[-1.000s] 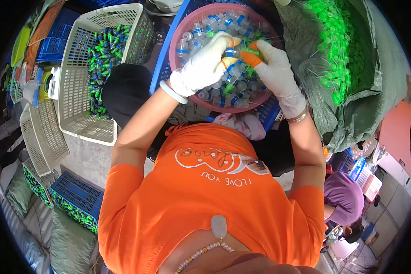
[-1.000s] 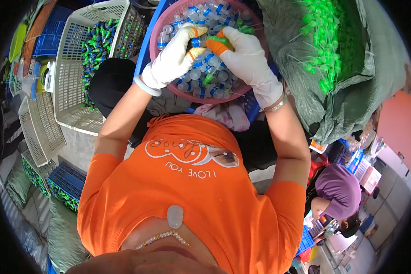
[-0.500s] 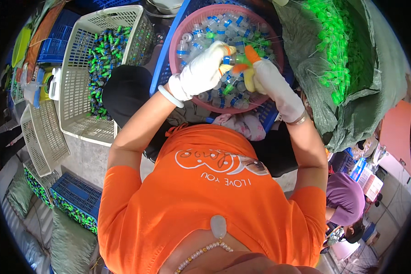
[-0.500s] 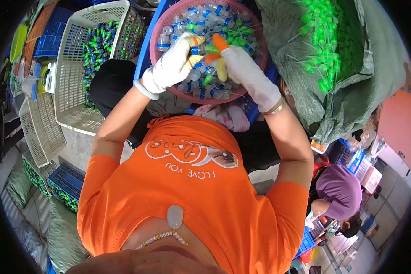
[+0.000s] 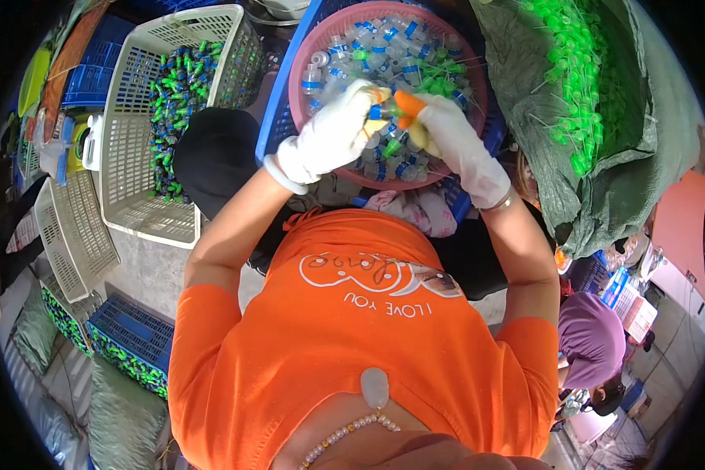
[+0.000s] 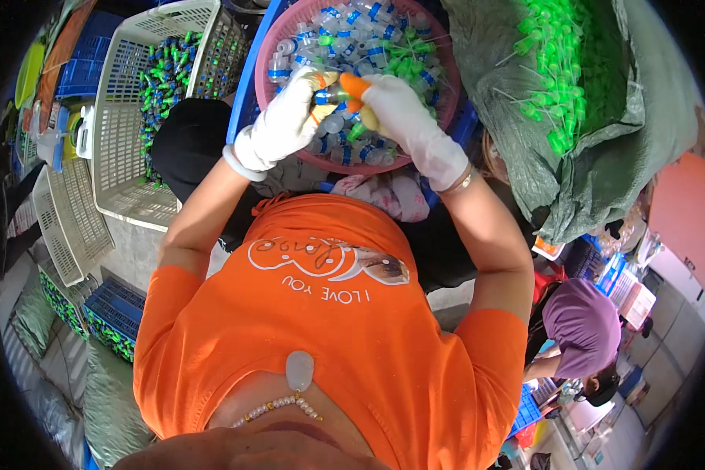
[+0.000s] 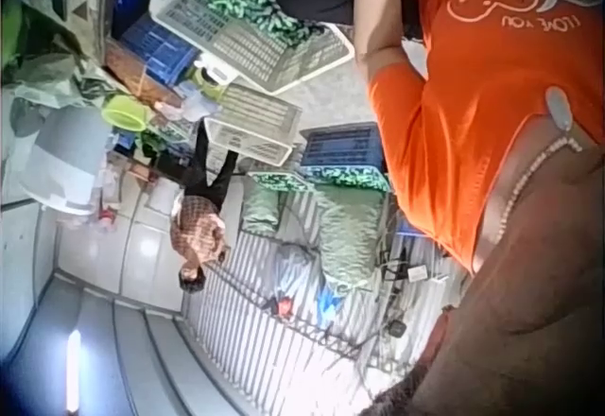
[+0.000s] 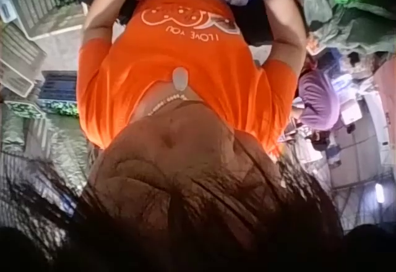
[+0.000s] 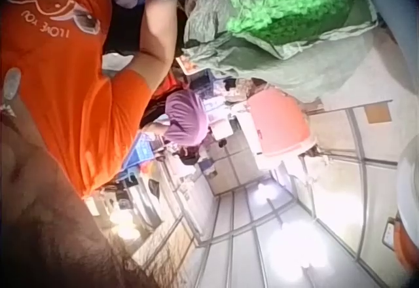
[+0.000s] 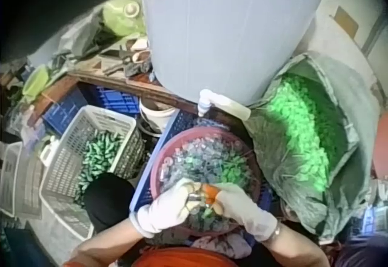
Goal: Assembling small plastic components by inserting green pieces into a circular base at a production workstation.
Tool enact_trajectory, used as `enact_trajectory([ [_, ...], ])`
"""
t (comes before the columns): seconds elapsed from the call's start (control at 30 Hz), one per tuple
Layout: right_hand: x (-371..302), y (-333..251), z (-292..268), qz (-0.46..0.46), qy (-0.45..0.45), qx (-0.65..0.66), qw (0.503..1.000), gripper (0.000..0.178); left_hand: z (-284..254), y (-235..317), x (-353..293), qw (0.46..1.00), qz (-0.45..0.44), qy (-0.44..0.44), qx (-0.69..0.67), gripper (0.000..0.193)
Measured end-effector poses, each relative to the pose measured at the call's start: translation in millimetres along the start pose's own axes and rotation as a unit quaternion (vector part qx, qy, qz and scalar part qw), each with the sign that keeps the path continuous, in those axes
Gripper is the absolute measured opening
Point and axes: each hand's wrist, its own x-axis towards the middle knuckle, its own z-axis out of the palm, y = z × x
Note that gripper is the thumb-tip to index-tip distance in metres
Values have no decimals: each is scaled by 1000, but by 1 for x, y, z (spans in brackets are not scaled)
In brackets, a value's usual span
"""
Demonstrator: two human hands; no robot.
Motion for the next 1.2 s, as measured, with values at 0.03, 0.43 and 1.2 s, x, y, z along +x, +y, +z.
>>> enact_trajectory([
  [0.03, -8, 7, 8, -115, 26, -77, 990, 18, -8, -2, -5, 1000, -13, -6, 11, 35],
  [0.43, 30, 63, 0, -518, 73, -615, 590, 15, -56, -59, -26, 926, -77, 20, 369, 47],
  [1.2, -5, -49, -20, -493, 321, -64, 806, 26, -8, -75, 81, 814, -250, 191, -488, 45],
])
